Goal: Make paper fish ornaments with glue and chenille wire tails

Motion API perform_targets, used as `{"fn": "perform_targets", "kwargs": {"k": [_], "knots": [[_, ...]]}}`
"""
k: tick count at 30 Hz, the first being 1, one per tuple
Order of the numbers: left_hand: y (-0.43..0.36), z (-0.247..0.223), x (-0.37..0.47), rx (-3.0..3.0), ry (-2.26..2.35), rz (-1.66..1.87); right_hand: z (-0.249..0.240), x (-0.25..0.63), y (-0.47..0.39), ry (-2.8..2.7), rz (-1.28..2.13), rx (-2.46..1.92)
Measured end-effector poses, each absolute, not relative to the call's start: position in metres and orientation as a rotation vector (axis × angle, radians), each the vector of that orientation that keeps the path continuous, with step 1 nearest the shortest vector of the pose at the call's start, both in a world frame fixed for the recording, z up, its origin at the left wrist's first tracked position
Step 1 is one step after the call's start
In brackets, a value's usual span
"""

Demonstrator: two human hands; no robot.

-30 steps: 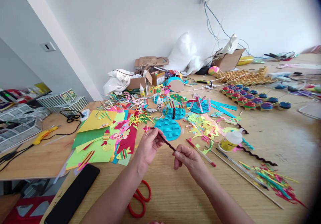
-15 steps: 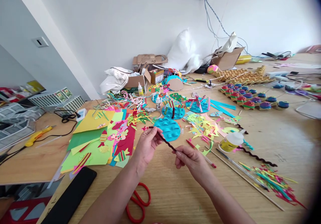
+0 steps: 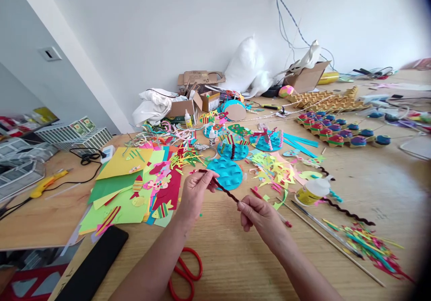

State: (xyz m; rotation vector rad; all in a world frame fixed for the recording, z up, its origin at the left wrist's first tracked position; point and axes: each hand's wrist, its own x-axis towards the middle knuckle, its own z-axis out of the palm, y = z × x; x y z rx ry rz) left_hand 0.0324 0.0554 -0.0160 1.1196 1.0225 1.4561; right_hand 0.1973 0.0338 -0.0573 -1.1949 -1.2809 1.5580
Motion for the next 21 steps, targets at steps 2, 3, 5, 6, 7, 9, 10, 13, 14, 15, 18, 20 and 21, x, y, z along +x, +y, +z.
{"fn": "perform_targets", "kwargs": {"k": [2,3,5,6,7,9,10,13,14,15,18,20,21], "knots": [[0.057,-0.014,0.032,1.228,1.032,1.459,-0.059,0.2,0.033,-1.286,1.551,-1.192],[0.058,-0.014,0.032,1.259,1.025,1.458,-0.059,0.201,0.033,-1.282,1.545,-1.179],[0.062,-0.013,0.03,1.284,1.009,1.456,-0.058,0.202,0.032,-1.255,1.521,-1.133],[0.064,-0.012,0.03,1.284,1.009,1.455,-0.058,0.202,0.031,-1.236,1.513,-1.099],[0.066,-0.012,0.029,1.281,1.01,1.456,-0.057,0.201,0.031,-1.216,1.512,-1.063],[0.071,-0.01,0.028,1.279,1.012,1.464,-0.058,0.2,0.032,-1.174,1.538,-1.003],[0.072,-0.009,0.027,1.278,1.008,1.465,-0.059,0.2,0.034,-1.154,1.558,-0.984],[0.076,-0.007,0.025,1.229,0.979,1.46,-0.062,0.2,0.037,-1.136,1.544,-0.985],[0.077,-0.007,0.025,1.184,0.967,1.462,-0.062,0.2,0.038,-1.148,1.499,-0.993],[0.079,-0.009,0.024,1.125,0.954,1.462,-0.061,0.2,0.039,-1.172,1.439,-0.997],[0.083,-0.018,0.021,0.898,0.903,1.43,-0.056,0.198,0.037,-1.302,1.263,-0.986],[0.085,-0.024,0.019,0.78,0.858,1.398,-0.052,0.195,0.036,-1.393,1.211,-0.991],[0.086,-0.026,0.018,0.758,0.846,1.395,-0.051,0.194,0.035,-1.422,1.204,-1.008]]}}
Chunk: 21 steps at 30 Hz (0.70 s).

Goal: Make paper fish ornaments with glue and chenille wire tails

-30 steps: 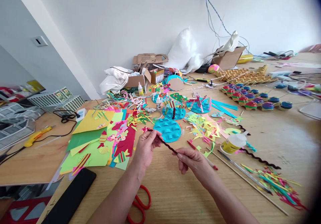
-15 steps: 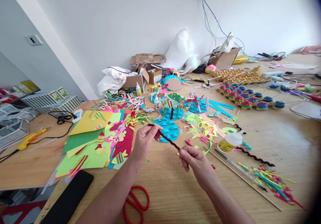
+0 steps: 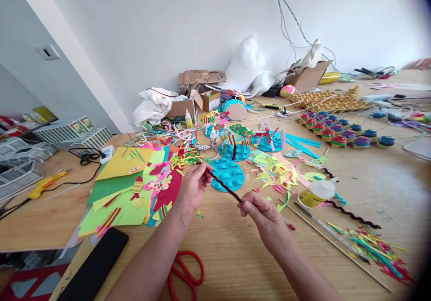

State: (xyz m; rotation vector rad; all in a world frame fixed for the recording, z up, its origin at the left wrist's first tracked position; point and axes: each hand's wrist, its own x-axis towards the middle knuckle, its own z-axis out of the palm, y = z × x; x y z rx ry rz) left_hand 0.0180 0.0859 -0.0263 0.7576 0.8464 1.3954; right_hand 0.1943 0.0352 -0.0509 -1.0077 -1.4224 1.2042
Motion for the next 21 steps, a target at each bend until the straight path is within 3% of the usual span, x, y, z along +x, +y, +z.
{"fn": "perform_targets", "kwargs": {"k": [7,14,21], "knots": [[0.081,-0.015,0.015,1.151,0.996,1.418,-0.059,0.205,0.045,-1.58,1.341,-1.126],[0.074,-0.008,0.028,1.382,1.072,1.36,-0.03,0.201,0.055,-1.708,0.669,-1.225],[0.068,-0.006,0.031,1.511,1.017,1.365,-0.026,0.166,0.062,-1.534,1.147,-1.049]]}}
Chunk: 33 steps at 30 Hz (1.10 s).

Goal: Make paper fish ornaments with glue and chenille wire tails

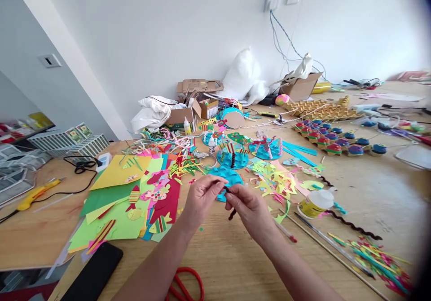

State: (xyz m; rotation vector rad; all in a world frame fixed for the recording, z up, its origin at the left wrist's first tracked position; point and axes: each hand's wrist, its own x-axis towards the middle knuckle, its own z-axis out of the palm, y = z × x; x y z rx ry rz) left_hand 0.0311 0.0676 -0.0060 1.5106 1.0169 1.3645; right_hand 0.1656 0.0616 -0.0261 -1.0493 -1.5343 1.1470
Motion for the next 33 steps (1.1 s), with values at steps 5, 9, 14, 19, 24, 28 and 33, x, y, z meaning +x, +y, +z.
{"fn": "perform_targets", "kwargs": {"k": [5,9,14,19,24,28,33], "knots": [[0.072,-0.002,0.023,1.425,0.991,1.406,-0.023,0.168,0.064,-1.388,1.394,-0.964],[0.077,0.001,0.02,1.426,1.04,1.386,-0.023,0.168,0.062,-1.357,1.477,-0.928],[0.073,0.005,0.019,1.288,1.02,1.247,-0.03,0.176,0.067,-1.469,1.449,-0.868],[0.072,0.003,0.021,1.191,0.941,1.119,-0.029,0.192,0.073,-1.648,1.39,-0.857],[0.074,0.004,0.019,1.777,1.121,1.187,-0.032,0.186,0.059,-1.492,1.508,-0.932],[0.073,0.006,0.017,1.922,1.147,1.247,-0.033,0.178,0.051,-1.303,1.629,-0.932],[0.076,0.003,0.02,1.407,0.911,1.28,-0.03,0.175,0.054,-1.134,1.619,-0.855]]}}
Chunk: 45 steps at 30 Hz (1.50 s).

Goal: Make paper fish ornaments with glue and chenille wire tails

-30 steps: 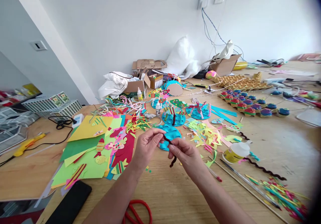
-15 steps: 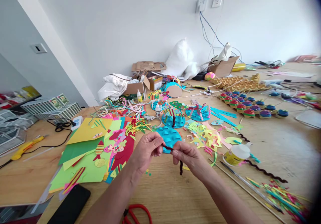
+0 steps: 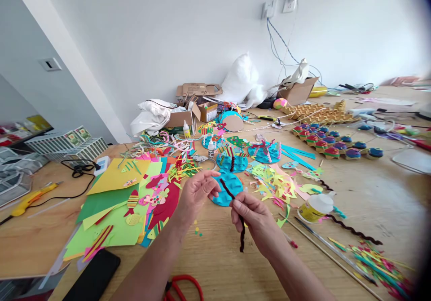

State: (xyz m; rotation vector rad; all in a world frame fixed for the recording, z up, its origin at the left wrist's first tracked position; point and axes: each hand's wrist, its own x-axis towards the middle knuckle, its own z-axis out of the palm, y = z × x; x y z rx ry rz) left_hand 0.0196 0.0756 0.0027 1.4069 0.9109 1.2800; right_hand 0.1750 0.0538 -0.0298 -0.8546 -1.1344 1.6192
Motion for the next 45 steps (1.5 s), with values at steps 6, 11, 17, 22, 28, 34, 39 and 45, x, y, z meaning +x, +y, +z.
{"fn": "perform_targets", "kwargs": {"k": [6,11,17,22,28,34,39,45], "knots": [[0.074,0.0,0.027,1.276,0.91,1.265,-0.032,0.171,0.052,-1.033,1.741,-0.769],[0.074,0.0,0.028,1.276,0.917,1.231,-0.034,0.171,0.05,-1.014,1.772,-0.771],[0.073,-0.005,0.031,1.069,0.828,1.309,-0.035,0.166,0.043,-1.033,1.767,-0.801],[0.072,-0.014,0.038,0.766,0.766,1.346,-0.033,0.158,0.037,-1.156,1.695,-0.872],[0.074,-0.017,0.039,0.884,0.798,1.372,-0.035,0.162,0.042,-1.241,1.531,-1.018],[0.08,-0.016,0.033,1.128,0.989,1.358,-0.043,0.17,0.041,-1.793,0.758,-1.261],[0.084,-0.018,0.029,1.248,1.071,1.269,-0.043,0.181,0.042,-2.092,-0.069,-1.25],[0.08,-0.02,0.033,0.943,0.904,1.238,-0.049,0.187,0.045,-2.14,-0.062,-1.205]]}}
